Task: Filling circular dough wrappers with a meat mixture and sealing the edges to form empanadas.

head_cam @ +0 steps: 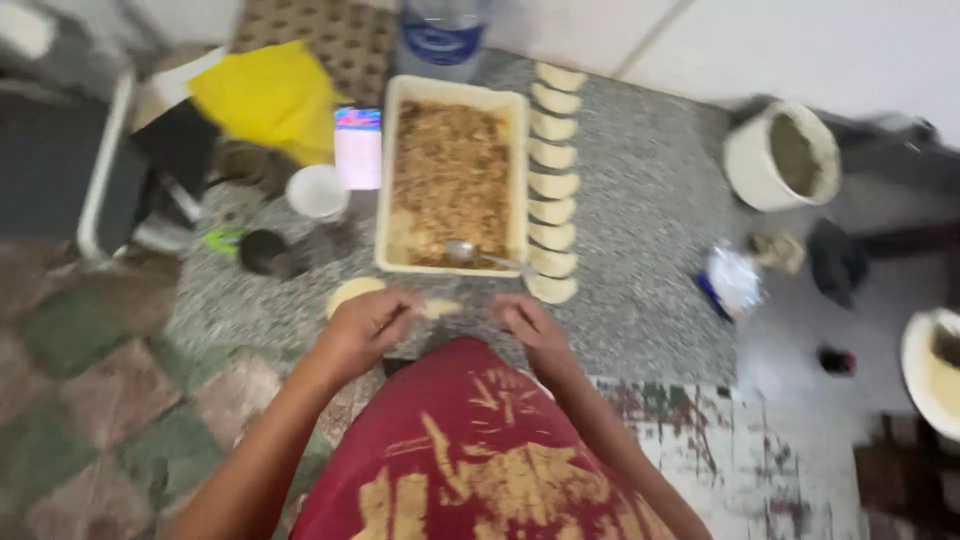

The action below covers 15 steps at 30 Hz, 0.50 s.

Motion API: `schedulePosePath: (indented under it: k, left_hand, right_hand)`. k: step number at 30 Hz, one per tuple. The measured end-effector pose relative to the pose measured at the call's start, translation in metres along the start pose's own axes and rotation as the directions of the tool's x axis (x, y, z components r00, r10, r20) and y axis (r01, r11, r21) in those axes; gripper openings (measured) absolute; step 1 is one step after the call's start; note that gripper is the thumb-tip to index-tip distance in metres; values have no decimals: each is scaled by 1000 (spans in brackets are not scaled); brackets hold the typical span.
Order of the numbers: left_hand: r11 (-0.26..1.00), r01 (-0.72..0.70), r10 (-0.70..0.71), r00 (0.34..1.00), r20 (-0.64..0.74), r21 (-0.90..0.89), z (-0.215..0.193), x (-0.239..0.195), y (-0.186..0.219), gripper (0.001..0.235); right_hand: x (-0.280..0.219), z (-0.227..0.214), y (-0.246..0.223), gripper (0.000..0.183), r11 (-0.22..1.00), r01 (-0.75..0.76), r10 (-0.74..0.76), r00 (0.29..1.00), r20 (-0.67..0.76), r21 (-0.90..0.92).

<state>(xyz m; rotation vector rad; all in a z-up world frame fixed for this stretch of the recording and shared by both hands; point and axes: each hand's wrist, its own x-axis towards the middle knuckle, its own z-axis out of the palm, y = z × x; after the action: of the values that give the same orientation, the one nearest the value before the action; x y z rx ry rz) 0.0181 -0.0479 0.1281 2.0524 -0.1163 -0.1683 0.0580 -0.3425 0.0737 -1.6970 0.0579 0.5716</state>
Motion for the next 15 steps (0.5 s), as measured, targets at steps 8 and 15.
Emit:
schedulePosePath:
  k: [8, 15]
  left_hand:
    - [868, -448, 464, 885, -31, 215, 59, 53, 24, 13]
    - [929, -305, 296, 952, 72, 208, 103, 89, 14, 18]
  right_hand:
    - [2, -9, -34, 48, 966, 207, -243, 933, 265, 155]
    - [-33, -65, -22, 29, 950, 213, -226, 974, 33, 228]
